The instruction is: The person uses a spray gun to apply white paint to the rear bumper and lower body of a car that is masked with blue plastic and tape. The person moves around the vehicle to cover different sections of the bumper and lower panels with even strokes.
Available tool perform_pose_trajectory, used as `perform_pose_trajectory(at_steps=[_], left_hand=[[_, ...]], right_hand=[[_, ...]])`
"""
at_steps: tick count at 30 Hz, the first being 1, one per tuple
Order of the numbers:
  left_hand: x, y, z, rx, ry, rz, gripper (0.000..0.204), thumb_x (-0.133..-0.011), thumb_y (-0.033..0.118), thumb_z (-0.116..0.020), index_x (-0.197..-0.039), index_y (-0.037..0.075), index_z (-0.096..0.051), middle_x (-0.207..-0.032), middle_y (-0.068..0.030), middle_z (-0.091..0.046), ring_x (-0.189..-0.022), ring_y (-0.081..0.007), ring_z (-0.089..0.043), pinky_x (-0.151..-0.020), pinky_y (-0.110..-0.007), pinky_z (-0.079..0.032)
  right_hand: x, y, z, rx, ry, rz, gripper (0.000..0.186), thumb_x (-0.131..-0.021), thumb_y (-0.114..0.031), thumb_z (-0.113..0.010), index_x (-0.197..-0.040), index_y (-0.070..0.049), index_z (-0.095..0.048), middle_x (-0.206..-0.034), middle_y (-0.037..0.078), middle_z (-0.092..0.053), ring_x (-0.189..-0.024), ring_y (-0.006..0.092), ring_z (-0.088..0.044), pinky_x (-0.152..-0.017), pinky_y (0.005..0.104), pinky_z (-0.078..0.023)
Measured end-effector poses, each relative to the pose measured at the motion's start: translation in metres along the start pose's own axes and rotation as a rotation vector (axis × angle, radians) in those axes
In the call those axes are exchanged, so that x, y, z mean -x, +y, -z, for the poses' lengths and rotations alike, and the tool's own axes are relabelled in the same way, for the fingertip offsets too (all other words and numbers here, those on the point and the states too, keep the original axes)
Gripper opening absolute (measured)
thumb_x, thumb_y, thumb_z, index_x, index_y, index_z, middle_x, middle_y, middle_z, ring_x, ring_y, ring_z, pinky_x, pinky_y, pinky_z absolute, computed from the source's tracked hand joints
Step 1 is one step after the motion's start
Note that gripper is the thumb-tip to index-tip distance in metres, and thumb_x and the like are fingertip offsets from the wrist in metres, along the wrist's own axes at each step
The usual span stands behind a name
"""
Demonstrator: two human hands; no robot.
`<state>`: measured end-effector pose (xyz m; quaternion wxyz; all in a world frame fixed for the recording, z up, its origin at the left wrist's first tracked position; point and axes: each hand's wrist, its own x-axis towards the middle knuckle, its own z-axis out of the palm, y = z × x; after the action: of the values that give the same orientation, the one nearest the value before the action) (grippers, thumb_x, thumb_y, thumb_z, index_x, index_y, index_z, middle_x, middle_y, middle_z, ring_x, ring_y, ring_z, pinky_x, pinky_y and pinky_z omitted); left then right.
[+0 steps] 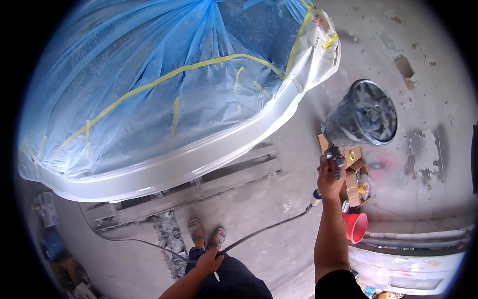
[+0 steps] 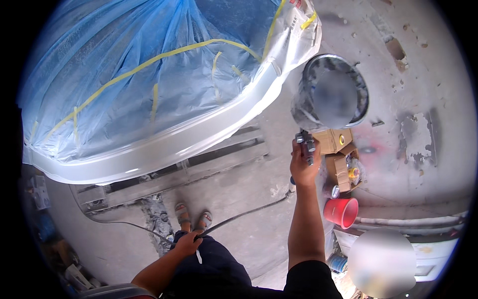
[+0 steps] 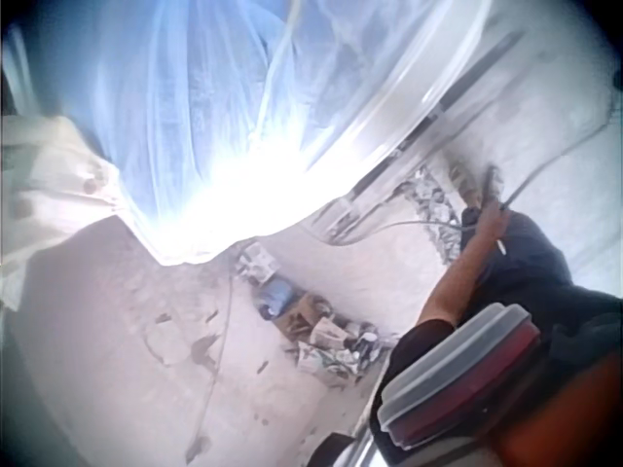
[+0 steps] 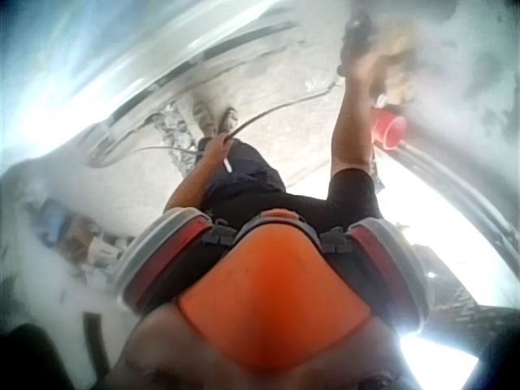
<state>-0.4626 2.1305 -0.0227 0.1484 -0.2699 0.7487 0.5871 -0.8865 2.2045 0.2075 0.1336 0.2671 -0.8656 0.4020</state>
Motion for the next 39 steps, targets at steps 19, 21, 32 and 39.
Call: perform_pose_trajectory(at_steps=[19,21,32,39], left_hand=[[0.014,0.008,0.019,-0.002,-0.097,-0.018,0.03,-0.086,0.034,-0.055,-0.088,0.004,-0.057,-0.08,-0.0179,-0.061,-0.08,-0.0377,-0.059,-0.068,-0.047,-0.045],[0.01,0.012,0.019,0.008,-0.081,-0.03,0.03,-0.086,0.034,-0.056,-0.089,0.004,-0.058,-0.081,-0.0179,-0.061,-0.079,-0.0378,-0.06,-0.068,-0.047,-0.045],[0.022,-0.038,0.032,-0.044,-0.175,0.056,0.032,-0.084,0.036,-0.057,-0.092,0.005,-0.06,-0.088,-0.0189,-0.063,-0.086,-0.0374,-0.06,-0.074,-0.046,-0.046],[0.043,-0.067,0.038,-0.122,-0.296,0.123,0.038,-0.084,0.042,-0.054,-0.093,0.005,-0.06,-0.093,-0.0197,-0.063,-0.088,-0.0381,-0.059,-0.078,-0.047,-0.046]], right_hand=[[-0.019,-0.071,-0.006,0.293,-0.078,0.009,0.026,-0.081,-0.007,-0.063,-0.101,-0.001,-0.048,-0.089,0.019,-0.058,-0.077,0.0403,-0.056,-0.063,0.0443,-0.044],[-0.03,-0.091,-0.013,0.325,0.014,0.201,0.028,-0.081,-0.007,-0.062,-0.105,-0.001,-0.049,-0.091,0.019,-0.058,-0.081,0.04,-0.056,-0.067,0.045,-0.044],[0.027,-0.082,-0.041,0.345,-0.118,0.176,0.026,-0.081,-0.007,-0.063,-0.102,-0.002,-0.049,-0.086,0.018,-0.058,-0.077,0.0376,-0.058,-0.064,0.0431,-0.045],[0.097,-0.081,0.0,-0.062,-0.492,-0.569,0.012,-0.086,-0.011,-0.06,-0.091,-0.001,-0.055,-0.066,0.003,-0.057,-0.053,0.0099,-0.056,-0.047,0.0247,-0.044]])
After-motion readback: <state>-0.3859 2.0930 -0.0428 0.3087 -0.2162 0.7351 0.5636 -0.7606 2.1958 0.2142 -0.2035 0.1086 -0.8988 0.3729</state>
